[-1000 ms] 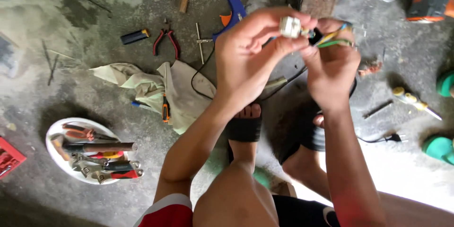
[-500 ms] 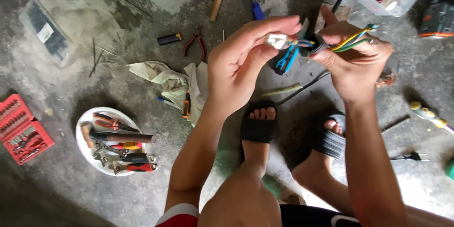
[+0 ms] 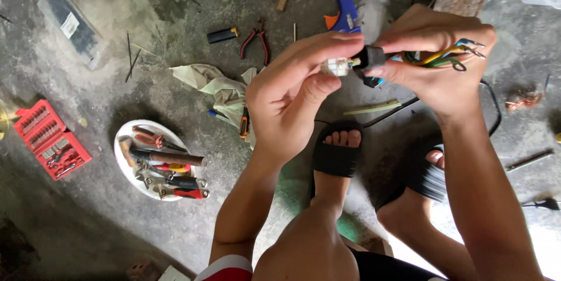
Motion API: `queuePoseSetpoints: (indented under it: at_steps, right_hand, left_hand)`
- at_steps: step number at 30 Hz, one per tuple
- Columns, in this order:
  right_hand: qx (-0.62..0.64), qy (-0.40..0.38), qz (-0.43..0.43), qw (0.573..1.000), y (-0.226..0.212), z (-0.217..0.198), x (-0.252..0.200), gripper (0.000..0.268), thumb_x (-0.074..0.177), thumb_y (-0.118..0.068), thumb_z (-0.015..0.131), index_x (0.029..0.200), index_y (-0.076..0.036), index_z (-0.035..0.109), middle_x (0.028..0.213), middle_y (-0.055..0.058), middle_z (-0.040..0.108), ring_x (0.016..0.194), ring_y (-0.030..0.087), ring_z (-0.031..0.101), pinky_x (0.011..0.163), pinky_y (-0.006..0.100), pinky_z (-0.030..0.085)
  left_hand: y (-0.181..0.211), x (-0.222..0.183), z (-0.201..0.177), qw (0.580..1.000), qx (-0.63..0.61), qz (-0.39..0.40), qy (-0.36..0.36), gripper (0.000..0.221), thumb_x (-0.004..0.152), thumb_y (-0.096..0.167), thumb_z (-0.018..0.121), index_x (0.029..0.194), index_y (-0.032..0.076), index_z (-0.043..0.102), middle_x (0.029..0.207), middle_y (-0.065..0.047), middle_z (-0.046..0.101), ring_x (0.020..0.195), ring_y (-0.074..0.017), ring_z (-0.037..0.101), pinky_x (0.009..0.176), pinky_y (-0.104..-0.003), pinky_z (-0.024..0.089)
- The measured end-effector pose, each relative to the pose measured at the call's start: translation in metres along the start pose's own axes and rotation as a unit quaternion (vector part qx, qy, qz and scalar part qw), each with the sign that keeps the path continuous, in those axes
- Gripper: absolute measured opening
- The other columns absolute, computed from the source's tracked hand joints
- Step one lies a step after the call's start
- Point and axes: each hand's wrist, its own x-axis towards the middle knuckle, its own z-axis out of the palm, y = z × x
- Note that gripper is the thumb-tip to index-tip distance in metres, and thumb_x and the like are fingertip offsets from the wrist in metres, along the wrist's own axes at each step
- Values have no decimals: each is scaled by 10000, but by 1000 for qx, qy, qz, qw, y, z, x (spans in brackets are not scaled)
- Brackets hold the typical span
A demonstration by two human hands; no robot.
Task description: The person sits on the floor repairing a power cord and plug. They strip and twist the wire ends by hand, apply hot glue with a glue gun, fit the wires into a black plug housing, and join it with the white connector at the end.
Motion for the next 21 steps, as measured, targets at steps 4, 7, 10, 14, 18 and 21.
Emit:
queuePoseSetpoints:
  at_steps: [4,7,10,14,18,21]
  right_hand:
    - [-92,15,-27,995,2,13,-3,286,830,-21,950,1004,25,727,934,149,711,842,216,678,740,291,537]
    - [-43,44,22,998,6,19,-9,267,842,-35,927,1014,15,730,967,122,718,856,186,680,755,280,540]
    - [7,49,63,997,7,22,-15,236,884,-55,892,1046,2,730,1029,98,729,894,165,687,808,271,555]
    - [-37,46,73,996,8,21,-15,218,899,-39,887,1058,6,745,1029,119,740,815,179,702,734,263,559]
    - [-114,-5,-38,993,10,15,-3,255,912,-33,909,1096,4,737,993,153,722,875,237,721,773,293,584]
    - [-79,-35,-25,996,9,13,2,252,858,-49,902,1059,-23,751,996,145,729,807,214,712,698,280,563]
  left_hand:
    - [-8,-3,-3,998,-41,-11,49,278,1160,177,652,1304,-59,677,1356,-119,627,1235,-175,616,1105,-297,497]
    - [-18,-8,-9,997,-52,-20,57,337,1165,237,661,1316,-64,678,1306,-120,626,1197,-179,628,1094,-302,493]
    - [-22,-13,-10,994,-77,-45,62,369,1155,266,671,1310,-68,675,1296,-143,663,1165,-193,648,1080,-327,513]
    - [-24,-16,-13,994,-77,-49,65,396,1140,303,669,1304,-58,677,1331,-153,678,1177,-194,643,1093,-328,498]
    - [-26,-18,-16,994,-74,-51,62,397,1147,321,669,1282,-51,688,1334,-154,680,1227,-199,622,1116,-327,473]
    - [-27,-20,-16,994,-74,-51,56,398,1140,331,678,1273,-44,698,1327,-150,683,1232,-202,618,1113,-329,470]
